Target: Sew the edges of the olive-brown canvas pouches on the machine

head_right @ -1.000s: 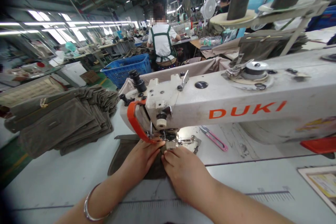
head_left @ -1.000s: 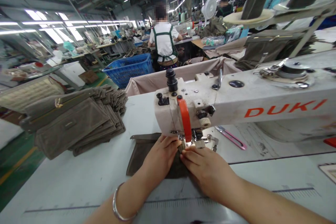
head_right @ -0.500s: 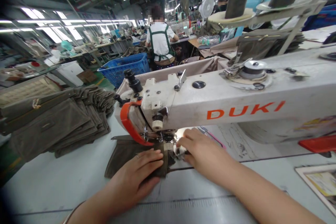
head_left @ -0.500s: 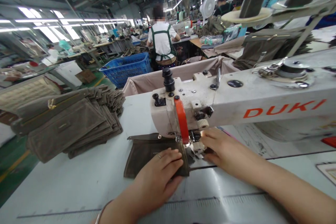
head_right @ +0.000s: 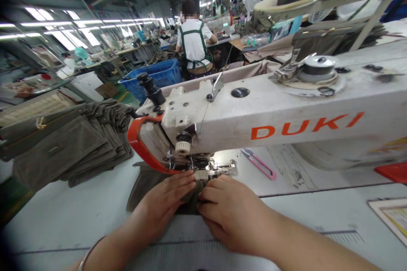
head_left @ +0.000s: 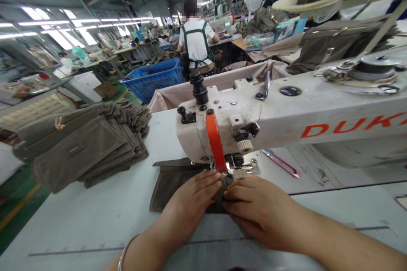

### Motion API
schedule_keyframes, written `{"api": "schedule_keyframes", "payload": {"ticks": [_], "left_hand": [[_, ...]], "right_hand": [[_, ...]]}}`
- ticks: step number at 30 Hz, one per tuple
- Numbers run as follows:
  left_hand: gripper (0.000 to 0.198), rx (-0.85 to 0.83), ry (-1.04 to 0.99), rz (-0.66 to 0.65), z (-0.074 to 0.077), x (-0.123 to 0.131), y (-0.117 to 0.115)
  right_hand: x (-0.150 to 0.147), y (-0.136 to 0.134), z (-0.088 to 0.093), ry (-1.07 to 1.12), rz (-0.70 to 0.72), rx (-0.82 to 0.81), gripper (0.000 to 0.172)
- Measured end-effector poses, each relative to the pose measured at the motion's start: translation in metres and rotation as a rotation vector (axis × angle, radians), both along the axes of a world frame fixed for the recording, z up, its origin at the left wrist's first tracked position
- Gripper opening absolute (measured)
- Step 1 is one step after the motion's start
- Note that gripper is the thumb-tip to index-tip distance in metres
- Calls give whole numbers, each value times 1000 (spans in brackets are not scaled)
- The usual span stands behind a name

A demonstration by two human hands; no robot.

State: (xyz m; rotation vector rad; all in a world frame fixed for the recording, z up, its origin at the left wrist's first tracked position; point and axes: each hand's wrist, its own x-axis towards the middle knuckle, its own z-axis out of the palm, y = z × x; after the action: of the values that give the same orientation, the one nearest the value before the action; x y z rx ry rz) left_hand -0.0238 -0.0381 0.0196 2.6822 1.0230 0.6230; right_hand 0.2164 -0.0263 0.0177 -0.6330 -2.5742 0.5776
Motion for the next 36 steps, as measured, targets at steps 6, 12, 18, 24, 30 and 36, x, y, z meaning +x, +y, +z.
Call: {"api": "schedule_keyframes", "payload": {"ticks": [6, 12, 18, 24, 30, 36], "left_hand": [[35, 41, 275, -73, -5, 5, 2], [30, 66, 232, -68, -4, 9, 15], [24, 164, 117, -27, -7, 12, 16], [24, 164, -10, -20, -6, 15, 6], [21, 116, 25, -54, -5, 15, 6], [27, 75, 11, -52, -12, 9, 7]], "right_hand": [[-2, 3, 0, -42, 0, 11, 17], [-5, 3, -4, -13, -29, 27, 16], [-4, 5, -4, -19, -54, 20, 16], [-1, 6, -2, -9, -33, 6, 15], [5, 8, 0, 5, -9, 14, 15], [4, 7, 0, -5, -11, 36, 16]]}}
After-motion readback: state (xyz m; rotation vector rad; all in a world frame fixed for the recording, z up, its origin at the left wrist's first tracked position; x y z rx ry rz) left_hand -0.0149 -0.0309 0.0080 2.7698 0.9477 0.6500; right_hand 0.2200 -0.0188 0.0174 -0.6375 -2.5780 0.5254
